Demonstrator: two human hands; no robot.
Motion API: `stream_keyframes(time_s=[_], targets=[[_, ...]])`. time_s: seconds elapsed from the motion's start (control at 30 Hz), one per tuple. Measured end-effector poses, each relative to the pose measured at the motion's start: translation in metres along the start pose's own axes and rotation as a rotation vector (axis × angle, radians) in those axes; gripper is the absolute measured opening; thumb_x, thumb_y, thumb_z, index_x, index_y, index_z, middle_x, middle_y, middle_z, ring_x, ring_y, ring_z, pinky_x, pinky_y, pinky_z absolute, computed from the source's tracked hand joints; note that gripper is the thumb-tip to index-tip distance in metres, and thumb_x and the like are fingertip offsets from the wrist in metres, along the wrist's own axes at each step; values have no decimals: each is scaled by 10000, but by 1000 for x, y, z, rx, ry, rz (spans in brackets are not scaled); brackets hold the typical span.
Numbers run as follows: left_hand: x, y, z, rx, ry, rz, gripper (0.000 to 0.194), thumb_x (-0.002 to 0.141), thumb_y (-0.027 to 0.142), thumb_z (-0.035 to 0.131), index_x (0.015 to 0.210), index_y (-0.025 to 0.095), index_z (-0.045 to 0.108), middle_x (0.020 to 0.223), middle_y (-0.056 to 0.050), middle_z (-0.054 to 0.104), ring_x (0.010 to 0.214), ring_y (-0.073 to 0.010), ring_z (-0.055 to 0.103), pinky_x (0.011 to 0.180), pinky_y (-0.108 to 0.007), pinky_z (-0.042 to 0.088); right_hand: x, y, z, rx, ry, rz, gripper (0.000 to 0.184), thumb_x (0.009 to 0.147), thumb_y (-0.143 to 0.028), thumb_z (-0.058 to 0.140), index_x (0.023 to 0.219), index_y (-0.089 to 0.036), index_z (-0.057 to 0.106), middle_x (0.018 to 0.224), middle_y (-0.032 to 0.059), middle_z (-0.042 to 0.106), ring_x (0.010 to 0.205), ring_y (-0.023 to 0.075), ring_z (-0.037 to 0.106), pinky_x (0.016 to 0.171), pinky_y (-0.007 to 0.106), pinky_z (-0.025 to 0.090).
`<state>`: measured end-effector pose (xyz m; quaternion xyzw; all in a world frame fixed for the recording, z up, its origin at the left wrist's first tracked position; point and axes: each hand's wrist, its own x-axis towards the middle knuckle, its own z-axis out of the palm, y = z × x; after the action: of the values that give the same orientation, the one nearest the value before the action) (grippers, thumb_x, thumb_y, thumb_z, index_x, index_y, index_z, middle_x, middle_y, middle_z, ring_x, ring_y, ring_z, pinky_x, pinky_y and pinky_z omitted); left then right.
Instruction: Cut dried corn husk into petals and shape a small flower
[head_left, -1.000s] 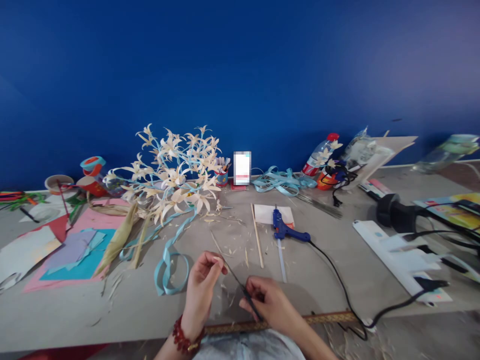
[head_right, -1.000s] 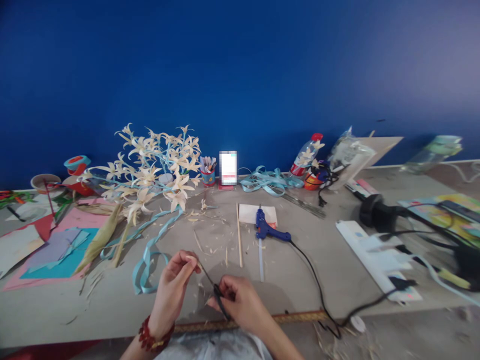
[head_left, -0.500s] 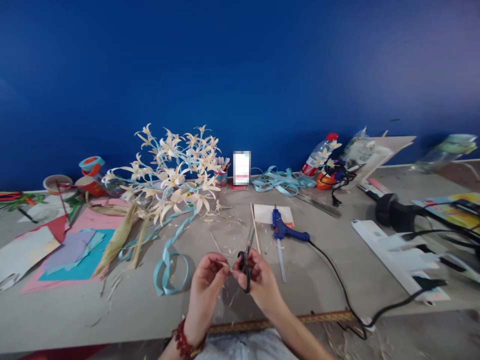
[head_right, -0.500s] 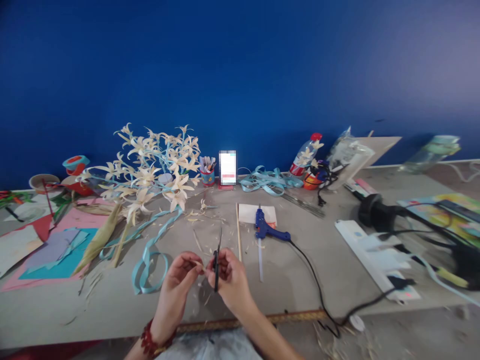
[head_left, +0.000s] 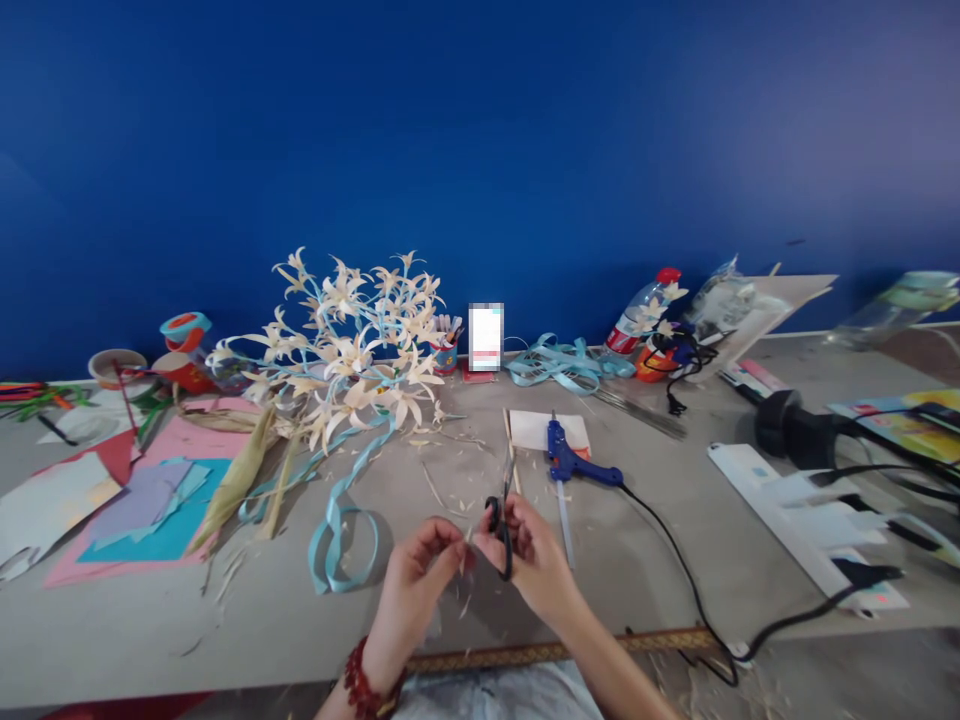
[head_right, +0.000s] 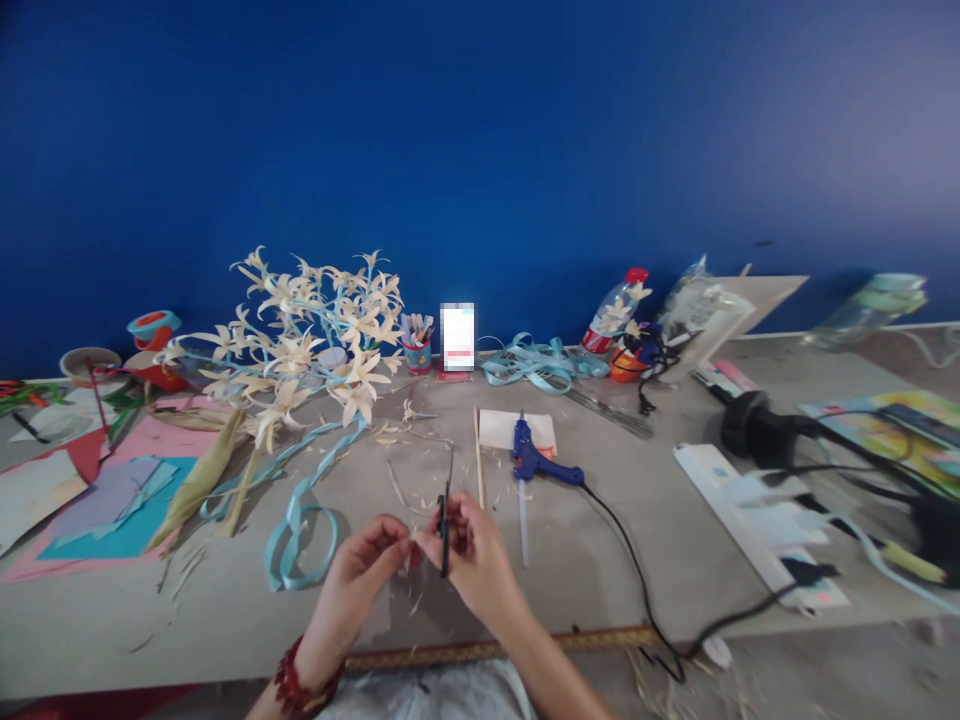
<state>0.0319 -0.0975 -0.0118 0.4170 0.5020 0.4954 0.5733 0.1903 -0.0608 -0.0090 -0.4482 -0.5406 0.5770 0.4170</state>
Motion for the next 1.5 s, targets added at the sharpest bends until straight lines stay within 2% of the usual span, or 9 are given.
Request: stream_keyframes(time_s=[0.17,0.3,0.5,0.77,1.0,1.27,1.5], targets=[[1,5,0,-94,104,64,196,816,325,679,730,166,604,770,-13,599,730,-130,526,671,-210,400,-25,16,-5,-134,-202,89,324,774,-450,670,716,-192,483,617,-44,479,548,107,449,507,214,346],[3,5,1,-104,103,75,207,824,333,668,721,166,600,761,-20,601,731,-142,530,678,-221,408,-39,23,-1,-74,-307,201,376,768,-523,638,712,-206,443,578,-48,483,512,108,472,485,210,338],[3,6,4,-72,126,77,234,818,360,666,705,166,603,697,-16,603,678,-145,525,661,-232,415,-38,23,3,-33,-287,233,333,764,-464,647,716,-211,436,583,-54,494,495,106,502,485,204,362],[5,9,5,-85,138,65,260,784,388,692,685,166,599,684,-17,607,665,-146,526,643,-232,411,-37,33,0,-106,-262,198,281,781,-373,636,678,-212,430,531,-65,487,475,90,438,467,187,335],[4,8,5,-122,134,31,260,781,384,703,687,168,594,691,-17,611,668,-142,529,648,-227,410,-36,29,0,-119,-230,167,370,762,-441,674,640,-217,406,517,-75,469,473,88,419,463,191,320],[3,4,2,-155,118,37,221,818,332,677,705,166,585,707,-17,607,687,-138,531,669,-230,410,-37,32,0,-81,-211,198,407,752,-457,670,619,-228,360,481,-94,409,400,73,371,409,186,289],[3,6,4,-153,106,36,227,813,352,684,713,168,595,705,-16,610,696,-142,543,669,-231,414,-38,27,-2,-151,-270,170,273,786,-388,612,677,-217,428,536,-73,449,477,101,456,466,194,311]])
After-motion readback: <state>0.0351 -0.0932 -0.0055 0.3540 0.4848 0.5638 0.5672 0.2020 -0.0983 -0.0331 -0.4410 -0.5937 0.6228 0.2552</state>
